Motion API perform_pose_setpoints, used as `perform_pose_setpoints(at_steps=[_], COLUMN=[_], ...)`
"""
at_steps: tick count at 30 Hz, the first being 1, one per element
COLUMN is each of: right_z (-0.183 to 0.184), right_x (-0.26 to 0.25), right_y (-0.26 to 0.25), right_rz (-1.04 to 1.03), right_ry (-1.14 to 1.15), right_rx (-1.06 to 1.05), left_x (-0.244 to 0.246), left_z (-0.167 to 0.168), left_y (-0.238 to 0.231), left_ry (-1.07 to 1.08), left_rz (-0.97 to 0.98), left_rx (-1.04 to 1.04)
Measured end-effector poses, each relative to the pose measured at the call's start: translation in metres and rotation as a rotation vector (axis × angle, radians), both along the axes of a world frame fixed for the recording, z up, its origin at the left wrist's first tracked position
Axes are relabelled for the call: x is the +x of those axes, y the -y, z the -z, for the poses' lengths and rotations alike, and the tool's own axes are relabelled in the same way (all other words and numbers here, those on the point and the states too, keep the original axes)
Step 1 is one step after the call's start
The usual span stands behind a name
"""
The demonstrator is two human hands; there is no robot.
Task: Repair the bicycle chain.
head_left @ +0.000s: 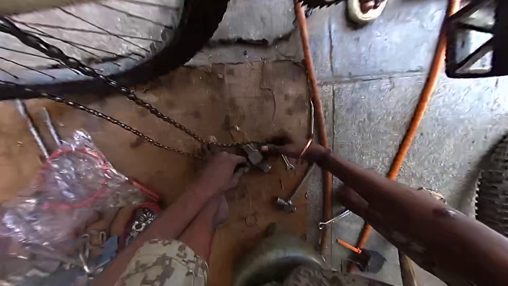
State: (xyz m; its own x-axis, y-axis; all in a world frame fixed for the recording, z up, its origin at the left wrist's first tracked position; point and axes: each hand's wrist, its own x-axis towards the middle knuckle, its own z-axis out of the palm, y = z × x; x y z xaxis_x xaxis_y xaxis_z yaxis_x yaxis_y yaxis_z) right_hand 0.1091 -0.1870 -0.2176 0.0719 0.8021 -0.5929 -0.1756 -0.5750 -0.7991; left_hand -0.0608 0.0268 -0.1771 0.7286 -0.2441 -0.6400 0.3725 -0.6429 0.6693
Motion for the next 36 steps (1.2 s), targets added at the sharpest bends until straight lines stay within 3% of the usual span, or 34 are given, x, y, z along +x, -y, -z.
perform_pose_setpoints(at_steps=[5, 7, 10, 12, 15, 19, 22, 25, 29, 36], right_z=[0.01, 0.007, 0.008, 0.0, -0.022, -0.024, -0.032, -0.031, -0.025, -0.025], right_x=[0.017, 0.014, 0.008, -0.001, -0.032, -0.042, -0.043, -0.049, -0.048, -0.066], right_y=[-0.041, -0.055, -0.051, -0.035, 0.002, 0.019, 0.011, 0.009, 0.011, 0.02], right_rz=[-0.184, -0.272, -0.182, -0.008, 0.336, 0.457, 0.462, 0.3, 0.128, 0.364], right_ry=[0.135, 0.226, 0.32, 0.35, 0.273, 0.142, 0.312, 0.514, 0.474, 0.349], right_rx=[0.005, -0.033, -0.064, -0.076, -0.078, -0.045, 0.035, 0.168, 0.203, 0.237], left_x=[0.021, 0.015, 0.001, -0.002, -0.007, -0.012, -0.011, -0.011, 0.0, -0.019], left_z=[-0.004, -0.002, 0.009, 0.014, 0.02, 0.025, 0.011, -0.003, -0.008, -0.001], left_y=[0.017, 0.018, 0.012, 0.008, 0.008, 0.008, 0.003, 0.002, 0.003, 0.003], left_ry=[0.091, 0.132, 0.243, 0.287, 0.336, 0.396, 0.307, 0.191, 0.107, 0.171], left_rz=[0.277, 0.25, 0.091, 0.059, 0.023, 0.004, -0.024, -0.046, -0.105, -0.234], left_rx=[0.067, 0.071, -0.002, -0.014, -0.038, -0.049, -0.029, -0.002, 0.038, 0.049])
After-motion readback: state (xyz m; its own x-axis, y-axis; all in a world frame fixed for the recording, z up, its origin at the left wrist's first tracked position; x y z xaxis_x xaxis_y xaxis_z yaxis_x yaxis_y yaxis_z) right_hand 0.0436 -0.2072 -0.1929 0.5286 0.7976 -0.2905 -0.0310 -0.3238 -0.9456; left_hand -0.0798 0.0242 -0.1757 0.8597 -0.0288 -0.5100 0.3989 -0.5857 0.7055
